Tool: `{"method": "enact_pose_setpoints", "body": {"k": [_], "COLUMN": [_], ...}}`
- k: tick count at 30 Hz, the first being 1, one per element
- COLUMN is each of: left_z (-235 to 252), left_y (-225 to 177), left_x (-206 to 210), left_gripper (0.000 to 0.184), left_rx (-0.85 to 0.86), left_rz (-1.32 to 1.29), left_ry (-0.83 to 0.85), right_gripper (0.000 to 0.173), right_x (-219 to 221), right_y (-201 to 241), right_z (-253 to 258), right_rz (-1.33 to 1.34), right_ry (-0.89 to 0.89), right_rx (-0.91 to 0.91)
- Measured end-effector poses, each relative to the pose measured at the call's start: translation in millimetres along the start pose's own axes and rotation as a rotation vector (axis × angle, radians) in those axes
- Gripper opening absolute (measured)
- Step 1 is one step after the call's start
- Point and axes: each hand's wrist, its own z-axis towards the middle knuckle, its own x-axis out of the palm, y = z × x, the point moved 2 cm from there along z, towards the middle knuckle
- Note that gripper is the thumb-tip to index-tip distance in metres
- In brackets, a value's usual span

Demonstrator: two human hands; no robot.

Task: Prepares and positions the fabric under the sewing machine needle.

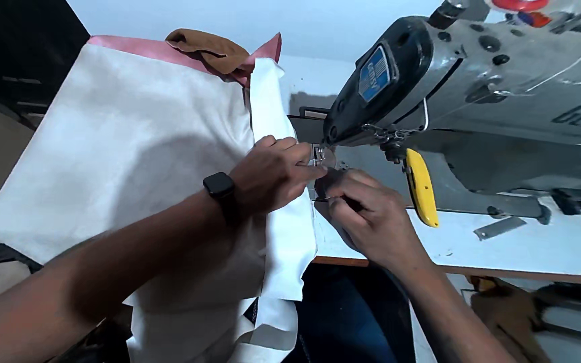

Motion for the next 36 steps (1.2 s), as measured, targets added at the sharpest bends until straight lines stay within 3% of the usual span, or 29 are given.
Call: {"method": "enact_pose_setpoints", "body": {"k": [10, 15, 21, 24, 27, 30, 32, 36], "left_z": [4, -5, 1, 16, 34, 40, 41, 37], "left_y": [-3, 8, 52, 58, 39, 34, 41, 52], "left_x": [0, -5, -20, -26, -19, -2, -2, -4], "left_gripper": [0.042, 0.043, 0.051, 0.05, 0.06, 0.039, 0.024, 0.019], "left_rx": [-0.078, -0.17, -0.42, -0.415, -0.327, -0.294, -0.287, -0.326], "left_rz": [0.105, 0.072, 0.271, 0.234, 0.063, -0.049, -0.149, -0.226], "left_ry": [0.137, 0.048, 0.043, -0.018, 0.034, 0.048, 0.056, -0.001], "right_gripper": [0.027, 0.033, 0.027, 0.033, 0.034, 0.039, 0.033, 0.018], "right_x": [-28, -34, -40, -28, -16, -4, 4, 10], "right_y": [-46, -70, -24, -7, -3, -6, -10, -6], "right_z": [39, 66, 17, -12, -18, -2, 12, 24], "right_rz": [-0.399, -0.52, -0.336, -0.279, -0.268, -0.279, -0.278, -0.224], "right_ry": [-0.115, -0.209, -0.092, -0.091, -0.09, -0.072, -0.073, -0.082], "right_rx": [0.379, 0.331, 0.324, 0.263, 0.241, 0.299, 0.325, 0.202]}}
